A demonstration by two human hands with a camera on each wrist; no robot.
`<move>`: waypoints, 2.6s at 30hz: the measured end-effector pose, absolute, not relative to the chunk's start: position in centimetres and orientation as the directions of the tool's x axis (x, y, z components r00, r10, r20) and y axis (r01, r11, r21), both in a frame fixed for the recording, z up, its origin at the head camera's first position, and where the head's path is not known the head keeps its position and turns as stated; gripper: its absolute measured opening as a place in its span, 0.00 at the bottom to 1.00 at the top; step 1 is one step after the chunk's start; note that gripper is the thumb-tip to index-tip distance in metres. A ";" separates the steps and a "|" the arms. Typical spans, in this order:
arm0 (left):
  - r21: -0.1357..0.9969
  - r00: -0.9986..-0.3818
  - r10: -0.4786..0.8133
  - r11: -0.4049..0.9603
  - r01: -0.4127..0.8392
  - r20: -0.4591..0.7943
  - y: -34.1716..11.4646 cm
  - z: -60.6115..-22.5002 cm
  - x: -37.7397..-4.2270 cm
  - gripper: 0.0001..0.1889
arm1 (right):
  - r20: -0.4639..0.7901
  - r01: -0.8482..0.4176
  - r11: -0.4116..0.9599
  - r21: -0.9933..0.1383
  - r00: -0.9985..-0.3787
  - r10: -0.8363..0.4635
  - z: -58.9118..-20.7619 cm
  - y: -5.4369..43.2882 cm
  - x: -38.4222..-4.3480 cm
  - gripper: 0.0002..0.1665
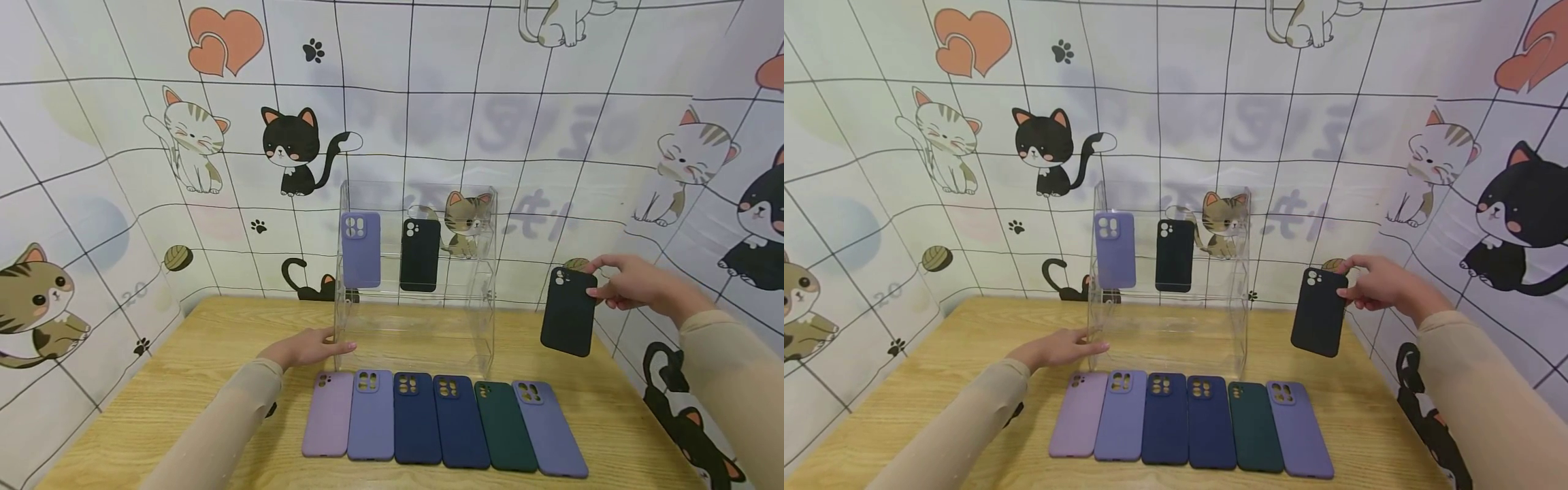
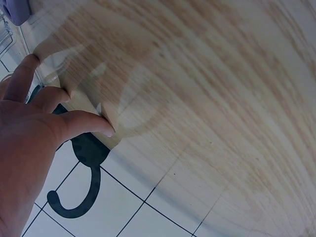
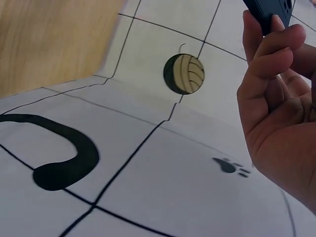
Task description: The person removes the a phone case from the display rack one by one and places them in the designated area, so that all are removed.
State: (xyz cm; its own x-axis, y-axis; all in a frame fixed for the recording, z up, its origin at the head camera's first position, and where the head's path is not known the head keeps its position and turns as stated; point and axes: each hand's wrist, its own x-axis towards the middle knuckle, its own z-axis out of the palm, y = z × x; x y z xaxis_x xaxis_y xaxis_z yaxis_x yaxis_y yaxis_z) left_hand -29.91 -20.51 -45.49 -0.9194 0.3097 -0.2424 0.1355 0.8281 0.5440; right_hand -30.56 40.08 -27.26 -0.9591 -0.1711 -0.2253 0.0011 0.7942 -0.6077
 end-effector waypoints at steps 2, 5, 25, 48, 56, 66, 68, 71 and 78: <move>0.547 -0.919 0.312 0.826 0.137 -0.242 -20.5 -45.5 -29.9 0.56 | -0.237 0.015 0.787 -0.617 -0.957 -0.167 -27.9 40.6 -30.5 0.36; 0.546 -0.919 0.310 0.827 0.133 -0.245 -20.6 -45.5 -29.9 0.56 | -0.261 0.038 0.776 -0.629 -0.951 -0.165 -28.8 41.3 -30.5 0.35; 0.540 -0.919 0.301 0.833 0.123 -0.254 -20.5 -45.5 -30.0 0.57 | -0.419 0.104 0.774 -0.625 -0.881 -0.220 -35.6 44.6 -29.3 0.29; 0.538 -0.921 0.297 0.834 0.122 -0.252 -20.6 -45.6 -30.1 0.56 | -0.471 0.098 0.679 -0.728 -0.791 -0.391 -40.6 44.9 -27.8 0.23; 0.531 -0.924 0.285 0.840 0.112 -0.256 -20.7 -46.0 -30.2 0.59 | -0.499 0.122 0.683 -0.720 -0.775 -0.388 -41.9 44.5 -27.7 0.22; 0.531 -0.923 0.291 0.839 0.119 -0.251 -20.7 -46.0 -30.2 0.59 | -0.533 0.145 0.739 -0.658 -0.782 -0.322 -42.0 44.0 -27.2 0.20; 0.534 -0.923 0.292 0.837 0.120 -0.251 -20.7 -46.0 -30.2 0.58 | -0.542 0.156 0.752 -0.640 -0.785 -0.299 -42.1 43.9 -27.0 0.20; 0.541 -0.924 0.295 0.832 0.123 -0.244 -20.8 -46.0 -30.2 0.58 | -0.552 0.174 0.770 -0.613 -0.792 -0.261 -42.2 43.6 -26.8 0.20; 0.550 -0.922 0.297 0.827 0.119 -0.247 -20.8 -46.0 -30.1 0.59 | -0.597 0.254 0.802 -0.541 -0.787 -0.154 -42.9 43.4 -26.9 0.17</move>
